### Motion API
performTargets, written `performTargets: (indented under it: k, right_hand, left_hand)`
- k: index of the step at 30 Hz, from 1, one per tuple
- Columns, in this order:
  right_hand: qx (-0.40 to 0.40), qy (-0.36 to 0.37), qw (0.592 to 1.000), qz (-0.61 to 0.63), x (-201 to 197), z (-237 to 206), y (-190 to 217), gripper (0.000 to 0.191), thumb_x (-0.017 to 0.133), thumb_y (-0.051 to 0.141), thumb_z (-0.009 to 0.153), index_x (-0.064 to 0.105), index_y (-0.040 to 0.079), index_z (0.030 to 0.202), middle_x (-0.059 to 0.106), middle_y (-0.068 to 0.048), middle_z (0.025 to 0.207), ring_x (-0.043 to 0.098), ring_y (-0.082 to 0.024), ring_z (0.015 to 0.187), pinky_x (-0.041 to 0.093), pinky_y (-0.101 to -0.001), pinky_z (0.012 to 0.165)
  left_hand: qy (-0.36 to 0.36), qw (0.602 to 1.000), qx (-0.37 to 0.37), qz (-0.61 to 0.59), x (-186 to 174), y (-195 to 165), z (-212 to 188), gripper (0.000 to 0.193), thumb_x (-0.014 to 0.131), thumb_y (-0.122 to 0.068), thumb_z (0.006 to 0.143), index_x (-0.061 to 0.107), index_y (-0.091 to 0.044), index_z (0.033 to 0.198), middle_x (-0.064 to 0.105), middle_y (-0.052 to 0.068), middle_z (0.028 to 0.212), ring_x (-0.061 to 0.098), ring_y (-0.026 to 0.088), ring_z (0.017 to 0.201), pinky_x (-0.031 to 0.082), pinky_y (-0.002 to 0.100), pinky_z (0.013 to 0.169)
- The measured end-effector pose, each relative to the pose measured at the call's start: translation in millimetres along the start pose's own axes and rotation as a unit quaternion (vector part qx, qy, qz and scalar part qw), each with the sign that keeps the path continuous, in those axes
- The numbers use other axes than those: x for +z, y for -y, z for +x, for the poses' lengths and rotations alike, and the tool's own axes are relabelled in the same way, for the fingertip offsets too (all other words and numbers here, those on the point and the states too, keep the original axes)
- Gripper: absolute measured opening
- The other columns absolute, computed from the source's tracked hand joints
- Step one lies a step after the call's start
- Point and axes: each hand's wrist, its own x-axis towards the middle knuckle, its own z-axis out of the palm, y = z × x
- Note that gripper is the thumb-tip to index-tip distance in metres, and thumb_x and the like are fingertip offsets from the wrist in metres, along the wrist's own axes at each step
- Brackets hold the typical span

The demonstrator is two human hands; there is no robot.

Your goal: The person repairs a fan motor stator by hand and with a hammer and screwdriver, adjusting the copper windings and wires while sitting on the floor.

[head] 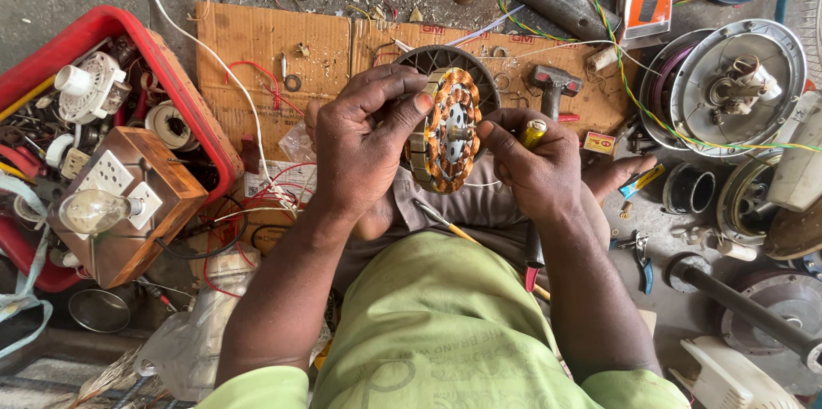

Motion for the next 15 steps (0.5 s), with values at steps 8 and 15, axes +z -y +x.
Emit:
performTargets:
  k: [8, 15]
  right_hand:
    - [0.003, -0.011, 0.996, 0.086, 0.1, -1.8, -13.3, 0.015, 0.075, 0.011, 0.093, 0.072, 0.001, 0.104, 0.066, 0.003, 0.078, 0.049, -0.003, 0.053, 0.036, -0.0194, 0.046]
    - [-0.064, -0.015, 0.997, -0.033, -7.5, -6.6, -12.9, 0.013, 0.075, 0.010, 0.098, 0.075, 0.002, 0.107, 0.067, 0.002, 0.082, 0.050, -0.002, 0.061, 0.040, -0.0188, 0.053]
  left_hand:
    - [0.004, 1.000, -0.005, 0.005, -3.8, -0.3, -3.0, 0.016, 0.076, -0.004, 0.097, 0.075, 0.000, 0.113, 0.070, 0.008, 0.121, 0.069, 0.013, 0.112, 0.058, 0.026, 0.099]
    - [0.007, 0.999, 0.004, 0.043, -4.7, -1.6, -2.7, 0.016, 0.077, -0.004, 0.096, 0.076, -0.001, 0.112, 0.071, 0.007, 0.121, 0.069, 0.013, 0.111, 0.058, 0.025, 0.097]
